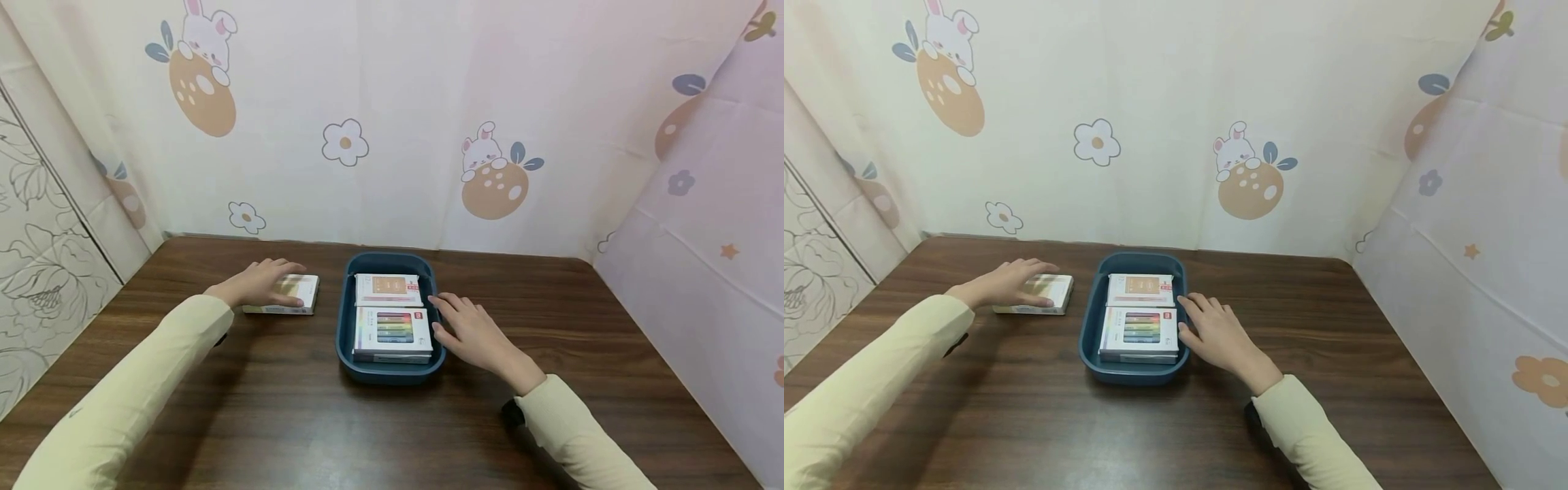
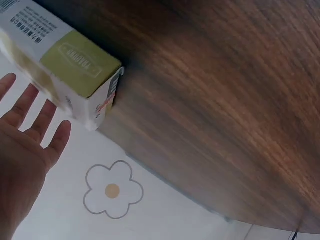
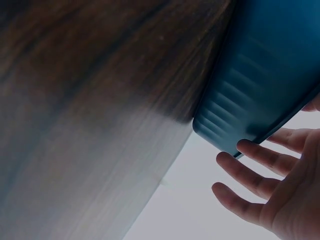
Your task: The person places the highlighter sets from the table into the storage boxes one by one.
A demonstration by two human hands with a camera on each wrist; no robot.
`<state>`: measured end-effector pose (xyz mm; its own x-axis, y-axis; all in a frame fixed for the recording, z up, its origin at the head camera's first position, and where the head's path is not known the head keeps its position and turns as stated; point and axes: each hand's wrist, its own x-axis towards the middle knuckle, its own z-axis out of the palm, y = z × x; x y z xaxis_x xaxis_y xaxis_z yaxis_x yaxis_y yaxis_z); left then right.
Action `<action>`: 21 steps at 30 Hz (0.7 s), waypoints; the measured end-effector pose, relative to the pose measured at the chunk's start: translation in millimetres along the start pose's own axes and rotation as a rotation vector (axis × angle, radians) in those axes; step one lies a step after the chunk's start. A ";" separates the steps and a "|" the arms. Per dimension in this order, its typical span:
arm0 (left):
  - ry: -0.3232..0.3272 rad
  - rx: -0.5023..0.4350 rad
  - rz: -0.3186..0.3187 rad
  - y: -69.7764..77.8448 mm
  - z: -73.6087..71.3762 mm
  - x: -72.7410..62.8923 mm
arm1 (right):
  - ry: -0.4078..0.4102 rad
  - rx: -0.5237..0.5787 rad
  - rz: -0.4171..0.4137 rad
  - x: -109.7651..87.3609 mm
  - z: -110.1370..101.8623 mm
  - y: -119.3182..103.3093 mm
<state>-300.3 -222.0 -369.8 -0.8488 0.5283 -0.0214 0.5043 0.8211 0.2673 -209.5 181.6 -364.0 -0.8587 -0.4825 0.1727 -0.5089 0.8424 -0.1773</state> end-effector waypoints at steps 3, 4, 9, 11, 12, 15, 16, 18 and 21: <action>-0.006 0.001 0.003 -0.4 3.8 0.3 | 0.003 -0.001 0.000 0.0 0.3 0.4; -0.008 0.005 0.005 -0.3 4.9 0.4 | 0.004 -0.001 0.000 0.1 0.4 0.3; -0.006 0.025 0.011 -0.3 9.0 2.0 | -0.002 -0.001 0.006 0.4 0.7 0.6; -0.001 0.028 0.010 -0.9 9.9 2.5 | -0.004 -0.002 0.007 0.2 0.7 0.9; 0.003 0.029 0.011 -1.5 10.2 2.7 | -0.005 -0.002 0.008 0.1 0.5 0.9; 0.011 0.031 0.015 -2.8 10.8 3.1 | -0.007 0.000 0.007 -0.2 0.1 0.8; 0.012 0.031 0.015 -3.5 11.1 3.2 | -0.009 0.000 0.007 -0.4 -0.1 0.8; 0.013 0.034 0.020 -4.5 11.8 3.1 | -0.011 0.002 0.008 -0.5 -0.5 0.7; 0.017 0.039 0.021 -5.2 12.5 2.8 | -0.009 0.002 0.005 -0.8 -0.9 0.5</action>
<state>-303.3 -222.1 -383.3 -0.8402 0.5423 0.0001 0.5278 0.8178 0.2295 -209.0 182.6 -363.4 -0.8617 -0.4806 0.1629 -0.5049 0.8442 -0.1802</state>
